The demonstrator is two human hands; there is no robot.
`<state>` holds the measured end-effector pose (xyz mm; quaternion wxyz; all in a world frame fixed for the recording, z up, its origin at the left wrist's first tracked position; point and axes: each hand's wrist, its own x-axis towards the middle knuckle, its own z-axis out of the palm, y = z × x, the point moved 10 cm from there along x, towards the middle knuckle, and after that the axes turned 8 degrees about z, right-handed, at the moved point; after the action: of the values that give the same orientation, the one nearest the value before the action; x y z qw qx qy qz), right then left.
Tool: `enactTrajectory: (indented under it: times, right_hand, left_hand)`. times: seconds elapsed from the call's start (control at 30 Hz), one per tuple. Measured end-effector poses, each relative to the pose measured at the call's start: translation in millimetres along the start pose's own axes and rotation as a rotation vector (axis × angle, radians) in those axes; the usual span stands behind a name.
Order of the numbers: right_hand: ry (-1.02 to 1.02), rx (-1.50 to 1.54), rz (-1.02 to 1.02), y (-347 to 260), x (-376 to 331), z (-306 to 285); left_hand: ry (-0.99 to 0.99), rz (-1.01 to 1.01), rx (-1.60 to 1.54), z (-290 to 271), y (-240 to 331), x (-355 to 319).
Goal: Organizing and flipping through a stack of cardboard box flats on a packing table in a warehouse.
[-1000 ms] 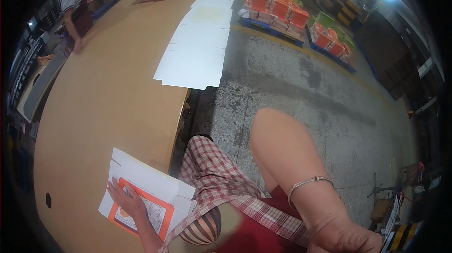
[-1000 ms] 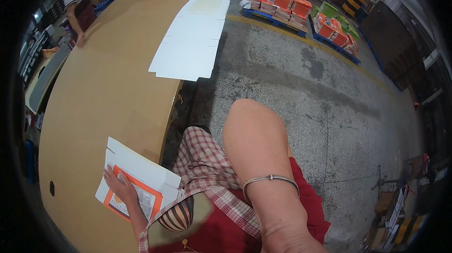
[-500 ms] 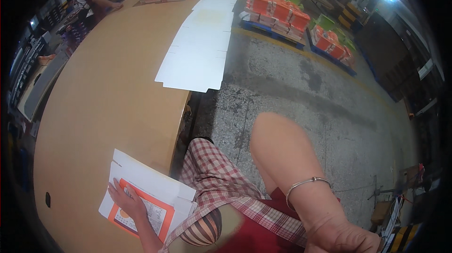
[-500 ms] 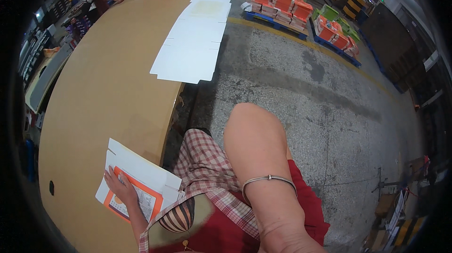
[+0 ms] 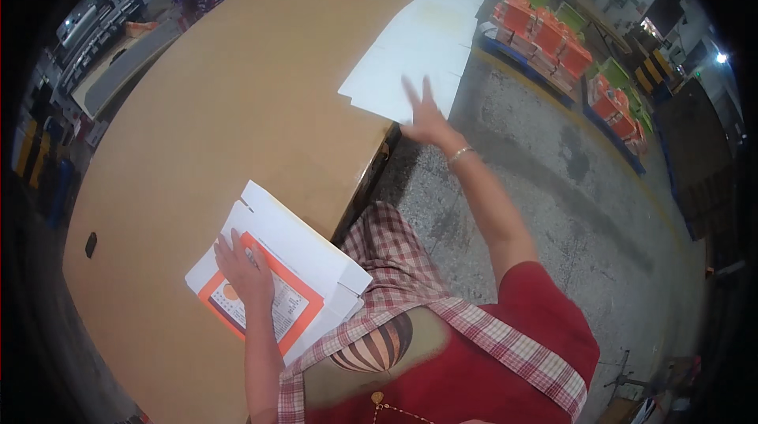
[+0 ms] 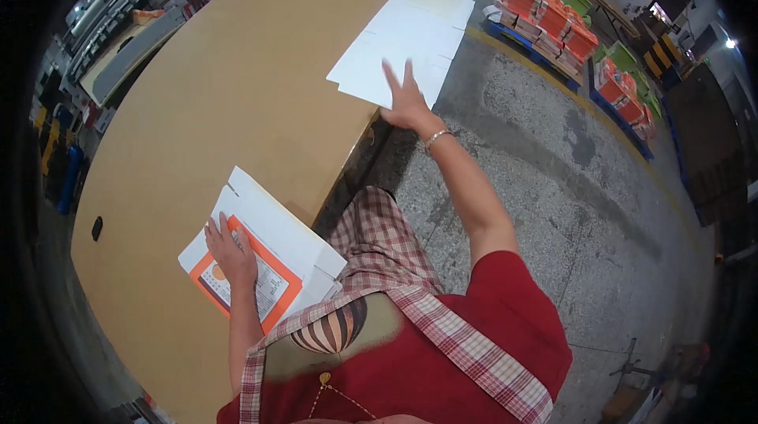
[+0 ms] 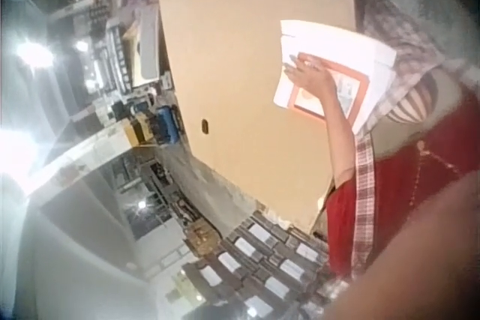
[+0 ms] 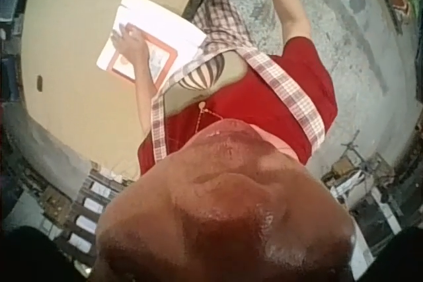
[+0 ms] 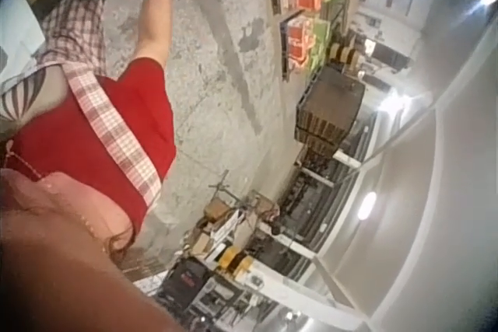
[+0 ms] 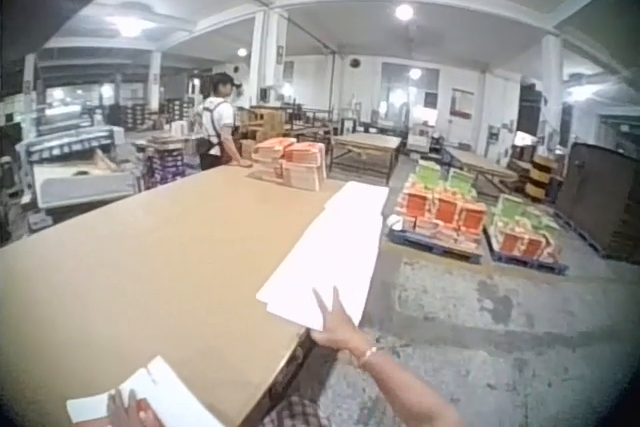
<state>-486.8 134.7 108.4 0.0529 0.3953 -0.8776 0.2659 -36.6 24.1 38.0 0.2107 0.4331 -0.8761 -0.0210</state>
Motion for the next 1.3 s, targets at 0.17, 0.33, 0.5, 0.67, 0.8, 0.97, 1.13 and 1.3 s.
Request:
enactTrajectory:
  times: [0.17, 0.33, 0.5, 0.67, 0.8, 0.97, 1.13, 1.3]
  right_hand:
    - [-0.440, -0.515, -0.105, 89.9, 15.8, 105.1]
    - [-0.440, -0.519, -0.239, 91.4, 37.6, 98.0]
    - [-0.445, -0.534, -0.352, 23.1, 48.8, 50.6]
    - [-0.297, 0.517, -0.364, -113.7, -5.4, -59.2]
    - [-0.368, 1.100, -0.432, -159.7, -83.9, -95.1]
    - [-0.543, 1.140, -0.267, -186.4, -147.9, -26.3]
    - [-0.839, 1.448, 0.050, -182.1, -193.8, 45.7]
    - [-0.913, 1.643, 0.270, -180.3, -208.2, 49.3]
  left_hand:
    - [-0.025, -0.046, -0.043, -3.9, 0.9, 2.0]
    - [0.009, -0.030, -0.046, -10.6, 7.3, 3.5]
    - [-0.019, -0.057, -0.033, -6.6, 5.9, 2.7]
    - [0.029, -0.051, 0.008, -6.4, -0.5, 0.1]
    - [0.198, -0.212, -0.577, -7.4, -25.8, -2.3]
    - [0.234, -0.348, -1.351, -4.0, -34.6, 2.9]
    - [0.110, -0.374, -1.296, -7.2, -28.6, 6.8]
    - [-0.007, -0.424, -1.405, 11.6, -26.2, 8.2]
